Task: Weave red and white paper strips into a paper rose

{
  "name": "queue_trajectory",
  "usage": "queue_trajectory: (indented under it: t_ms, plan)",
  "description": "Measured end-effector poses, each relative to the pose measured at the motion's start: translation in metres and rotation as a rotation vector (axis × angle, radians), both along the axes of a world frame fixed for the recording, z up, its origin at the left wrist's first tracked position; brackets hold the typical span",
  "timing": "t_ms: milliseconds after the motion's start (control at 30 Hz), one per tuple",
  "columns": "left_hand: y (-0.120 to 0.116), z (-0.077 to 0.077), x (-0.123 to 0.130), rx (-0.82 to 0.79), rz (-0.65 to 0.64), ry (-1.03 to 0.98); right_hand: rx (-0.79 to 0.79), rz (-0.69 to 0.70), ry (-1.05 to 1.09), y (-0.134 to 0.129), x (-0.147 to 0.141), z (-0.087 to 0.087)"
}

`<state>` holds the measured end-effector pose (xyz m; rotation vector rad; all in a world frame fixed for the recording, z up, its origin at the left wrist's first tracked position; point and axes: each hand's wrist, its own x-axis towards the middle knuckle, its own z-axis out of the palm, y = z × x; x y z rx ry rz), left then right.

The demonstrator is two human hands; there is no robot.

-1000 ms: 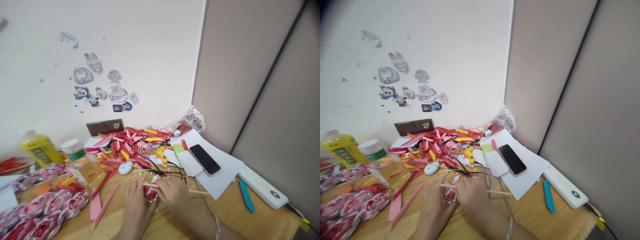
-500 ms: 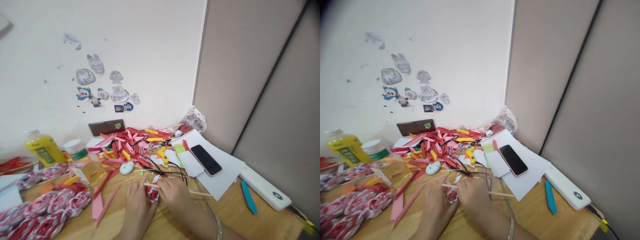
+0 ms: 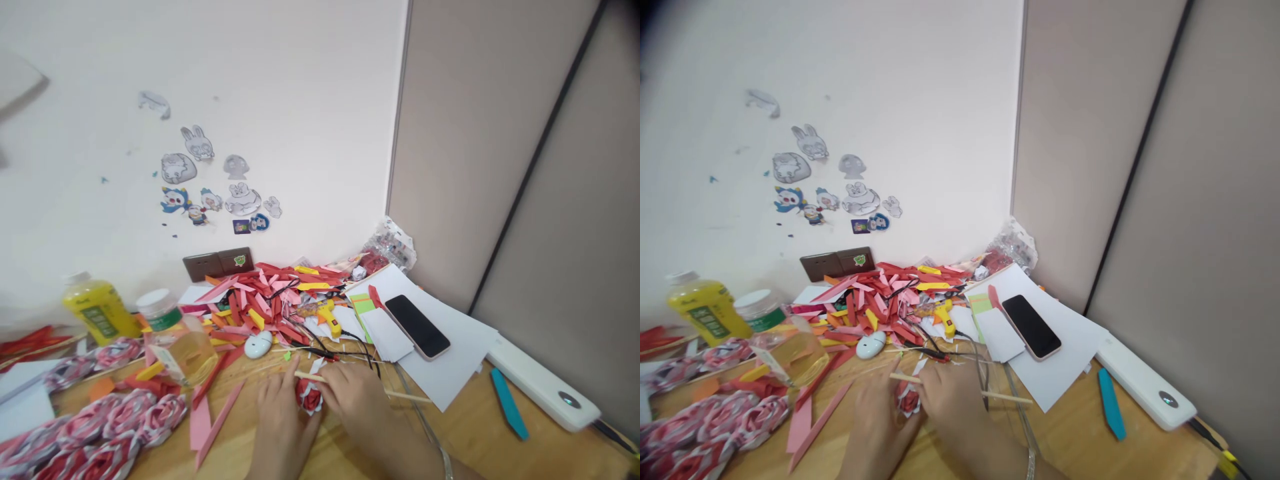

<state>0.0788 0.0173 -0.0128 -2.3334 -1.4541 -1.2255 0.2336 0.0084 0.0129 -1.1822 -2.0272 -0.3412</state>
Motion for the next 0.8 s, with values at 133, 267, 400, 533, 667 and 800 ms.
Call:
queue_trajectory:
  t_ms: [133,267,400,533,667,800]
  plan:
    - [0.0011,-0.004,-0.003,0.0,-0.013,0.073,0.026,-0.031,-0.037,0.0027,-0.0012,-0.007]
    - [0.0004,-0.0075,-0.004,-0.01,-0.015,0.099,0.061,-0.011,-0.035,0.0044,-0.0015,-0.0096]
    - [-0.0006,-0.0082,-0.0014,0.039,-0.002,0.084,0.048,0.035,-0.003,0.0029,0.0001,-0.0038]
    - [-0.0003,-0.0072,0.0016,0.06,0.002,0.076,-0.04,0.042,0.052,0.0023,0.0008,-0.0016]
    - [-0.001,-0.0065,0.0023,0.026,-0.01,0.051,-0.046,0.033,0.028,0.0046,-0.0005,-0.0073]
    - [-0.0015,-0.0067,0.0022,0.032,-0.005,0.044,-0.009,0.025,0.016,0.0058,-0.0019,-0.0096]
